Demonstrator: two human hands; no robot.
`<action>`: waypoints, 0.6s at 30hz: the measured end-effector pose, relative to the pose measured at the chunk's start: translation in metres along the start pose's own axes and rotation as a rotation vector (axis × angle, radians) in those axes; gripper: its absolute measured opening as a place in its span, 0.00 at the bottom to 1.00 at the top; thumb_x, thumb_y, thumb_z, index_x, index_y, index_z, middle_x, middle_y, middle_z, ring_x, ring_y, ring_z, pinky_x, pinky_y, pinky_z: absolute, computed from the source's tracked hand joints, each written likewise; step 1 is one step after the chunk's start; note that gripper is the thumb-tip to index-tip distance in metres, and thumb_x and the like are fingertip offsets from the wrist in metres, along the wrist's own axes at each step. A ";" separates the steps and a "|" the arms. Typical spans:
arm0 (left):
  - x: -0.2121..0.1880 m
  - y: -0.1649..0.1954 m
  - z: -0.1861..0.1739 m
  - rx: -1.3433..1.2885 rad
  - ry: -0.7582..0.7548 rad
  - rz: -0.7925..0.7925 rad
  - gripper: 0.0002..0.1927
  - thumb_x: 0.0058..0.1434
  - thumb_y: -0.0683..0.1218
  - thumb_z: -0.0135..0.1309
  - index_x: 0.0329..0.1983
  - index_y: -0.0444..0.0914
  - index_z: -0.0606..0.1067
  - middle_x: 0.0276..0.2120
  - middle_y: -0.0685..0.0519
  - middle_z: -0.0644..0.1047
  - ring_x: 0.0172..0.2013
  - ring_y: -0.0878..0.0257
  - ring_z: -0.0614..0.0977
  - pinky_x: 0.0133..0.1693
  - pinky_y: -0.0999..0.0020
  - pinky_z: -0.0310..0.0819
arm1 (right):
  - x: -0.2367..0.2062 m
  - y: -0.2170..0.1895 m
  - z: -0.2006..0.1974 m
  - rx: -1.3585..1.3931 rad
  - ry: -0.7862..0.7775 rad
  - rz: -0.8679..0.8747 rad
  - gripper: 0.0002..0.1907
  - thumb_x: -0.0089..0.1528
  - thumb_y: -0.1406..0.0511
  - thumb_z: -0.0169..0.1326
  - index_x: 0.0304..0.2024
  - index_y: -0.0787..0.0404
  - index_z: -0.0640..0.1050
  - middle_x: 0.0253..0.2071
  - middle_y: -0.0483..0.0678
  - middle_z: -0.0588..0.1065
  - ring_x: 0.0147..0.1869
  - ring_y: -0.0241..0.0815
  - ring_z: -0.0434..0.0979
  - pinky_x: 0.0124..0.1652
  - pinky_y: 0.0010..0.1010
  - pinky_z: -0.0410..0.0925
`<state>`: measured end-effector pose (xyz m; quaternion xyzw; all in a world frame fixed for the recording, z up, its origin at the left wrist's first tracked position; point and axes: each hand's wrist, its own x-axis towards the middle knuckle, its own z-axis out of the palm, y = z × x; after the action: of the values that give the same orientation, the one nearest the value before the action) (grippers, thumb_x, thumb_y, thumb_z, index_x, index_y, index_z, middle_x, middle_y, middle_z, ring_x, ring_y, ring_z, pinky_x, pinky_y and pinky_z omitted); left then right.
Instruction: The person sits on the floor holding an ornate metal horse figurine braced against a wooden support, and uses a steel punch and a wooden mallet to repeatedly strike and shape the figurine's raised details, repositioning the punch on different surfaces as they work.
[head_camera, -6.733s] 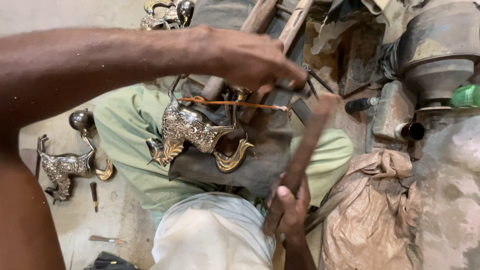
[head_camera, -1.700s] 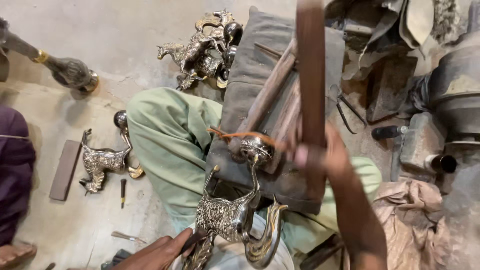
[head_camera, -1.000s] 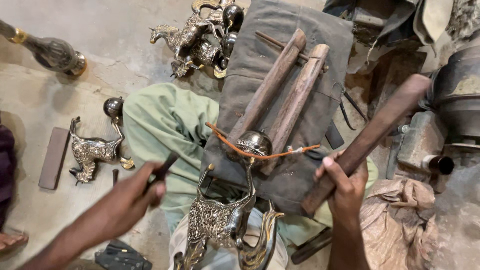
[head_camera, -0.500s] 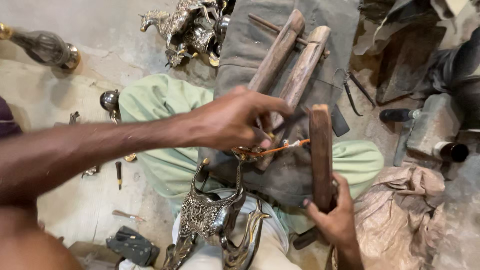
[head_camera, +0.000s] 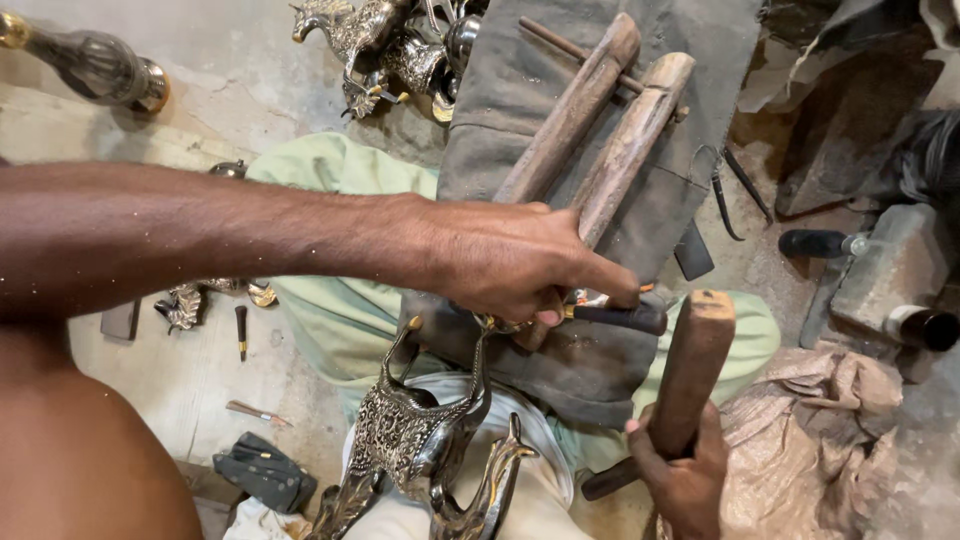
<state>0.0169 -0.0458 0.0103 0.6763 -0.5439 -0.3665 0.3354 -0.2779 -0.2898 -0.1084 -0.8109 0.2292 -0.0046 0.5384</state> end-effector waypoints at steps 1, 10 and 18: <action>-0.001 0.000 0.000 0.003 -0.006 -0.003 0.28 0.56 0.40 0.61 0.60 0.45 0.70 0.27 0.49 0.82 0.29 0.56 0.87 0.27 0.55 0.78 | 0.003 -0.001 -0.003 -0.038 0.027 -0.011 0.31 0.54 0.75 0.63 0.58 0.66 0.69 0.31 0.44 0.75 0.32 0.31 0.73 0.34 0.22 0.69; -0.001 0.003 0.000 -0.004 -0.010 -0.088 0.26 0.58 0.38 0.55 0.60 0.46 0.70 0.24 0.49 0.81 0.25 0.55 0.86 0.26 0.53 0.76 | 0.020 0.002 -0.015 0.131 0.068 -0.165 0.23 0.56 0.74 0.62 0.52 0.66 0.68 0.37 0.44 0.75 0.39 0.32 0.74 0.42 0.23 0.69; 0.001 -0.003 0.003 -0.009 0.036 0.013 0.28 0.55 0.41 0.61 0.61 0.46 0.70 0.26 0.49 0.82 0.28 0.54 0.86 0.28 0.53 0.77 | 0.019 0.004 -0.019 -0.041 0.100 -0.276 0.19 0.59 0.74 0.64 0.49 0.68 0.72 0.34 0.44 0.76 0.37 0.31 0.73 0.57 0.27 0.67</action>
<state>0.0163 -0.0460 0.0059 0.6779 -0.5403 -0.3544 0.3506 -0.2672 -0.3144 -0.1082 -0.8442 0.1422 -0.1145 0.5040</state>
